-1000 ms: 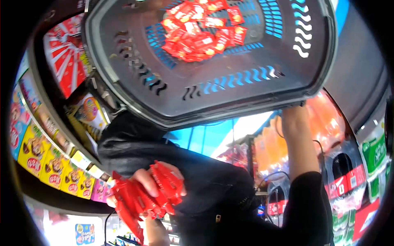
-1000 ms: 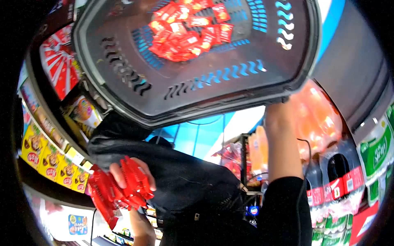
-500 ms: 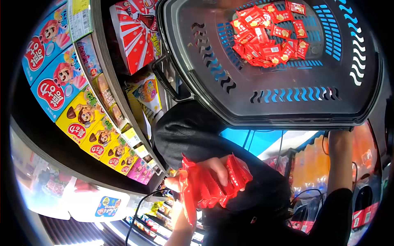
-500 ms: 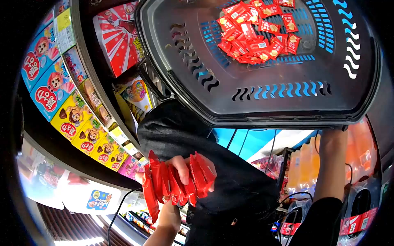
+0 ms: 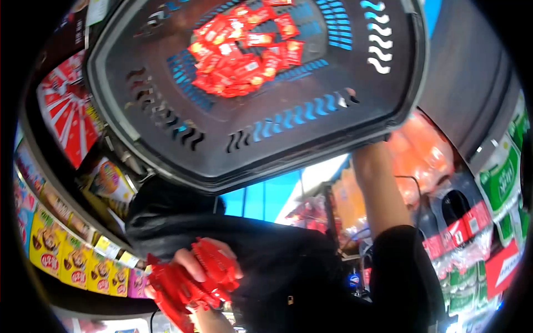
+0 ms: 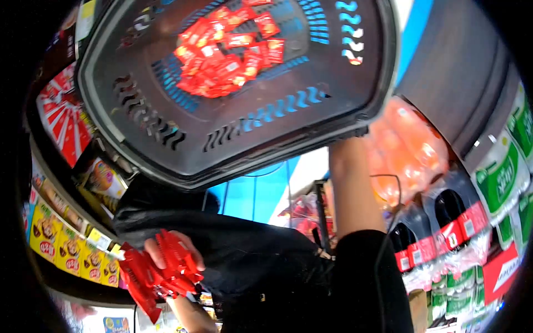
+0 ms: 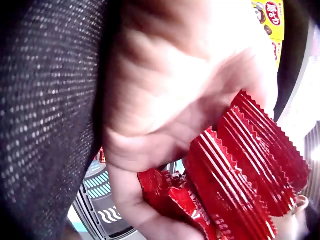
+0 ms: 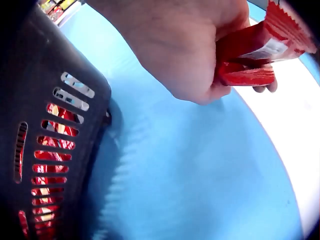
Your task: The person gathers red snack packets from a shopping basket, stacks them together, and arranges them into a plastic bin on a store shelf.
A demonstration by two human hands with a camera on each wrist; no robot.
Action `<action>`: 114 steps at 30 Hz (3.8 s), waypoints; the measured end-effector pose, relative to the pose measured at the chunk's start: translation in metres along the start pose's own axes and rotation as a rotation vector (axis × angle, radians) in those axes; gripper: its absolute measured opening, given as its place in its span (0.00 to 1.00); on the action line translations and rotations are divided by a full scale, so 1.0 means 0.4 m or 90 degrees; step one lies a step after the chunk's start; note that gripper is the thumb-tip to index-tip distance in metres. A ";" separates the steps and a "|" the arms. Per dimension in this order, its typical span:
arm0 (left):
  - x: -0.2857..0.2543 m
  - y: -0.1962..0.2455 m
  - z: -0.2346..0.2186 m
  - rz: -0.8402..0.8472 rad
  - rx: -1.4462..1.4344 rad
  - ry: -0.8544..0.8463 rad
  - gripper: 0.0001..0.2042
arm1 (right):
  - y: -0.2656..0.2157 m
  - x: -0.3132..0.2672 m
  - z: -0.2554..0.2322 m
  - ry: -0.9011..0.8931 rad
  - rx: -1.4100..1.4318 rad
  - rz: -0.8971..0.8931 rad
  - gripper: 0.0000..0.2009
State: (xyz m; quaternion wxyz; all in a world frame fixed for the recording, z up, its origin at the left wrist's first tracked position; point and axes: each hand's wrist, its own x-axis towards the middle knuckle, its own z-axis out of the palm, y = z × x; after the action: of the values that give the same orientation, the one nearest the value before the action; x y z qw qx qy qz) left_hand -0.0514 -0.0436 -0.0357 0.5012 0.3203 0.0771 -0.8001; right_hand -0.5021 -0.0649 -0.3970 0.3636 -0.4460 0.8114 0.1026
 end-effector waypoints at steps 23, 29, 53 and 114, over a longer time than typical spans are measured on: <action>0.024 -0.010 0.022 -0.036 0.113 0.013 0.11 | -0.065 0.016 0.060 -0.048 0.013 0.007 0.24; 0.028 -0.003 0.054 -0.007 0.219 0.085 0.18 | -0.029 0.017 0.062 -0.049 0.055 -0.064 0.24; -0.224 0.037 0.011 0.590 0.663 0.070 0.31 | -0.617 -1.047 -0.725 -0.856 0.210 -0.638 0.39; -0.442 -0.137 -0.205 0.504 0.181 0.274 0.20 | -0.801 -1.276 -0.259 -0.505 0.252 -0.682 0.07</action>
State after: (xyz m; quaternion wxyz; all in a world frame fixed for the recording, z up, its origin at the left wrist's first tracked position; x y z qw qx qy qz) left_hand -0.0108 0.1525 -0.0064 0.6914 0.5491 -0.0588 -0.4658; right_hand -0.1256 0.0293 0.0755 0.7077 -0.6392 0.2885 -0.0858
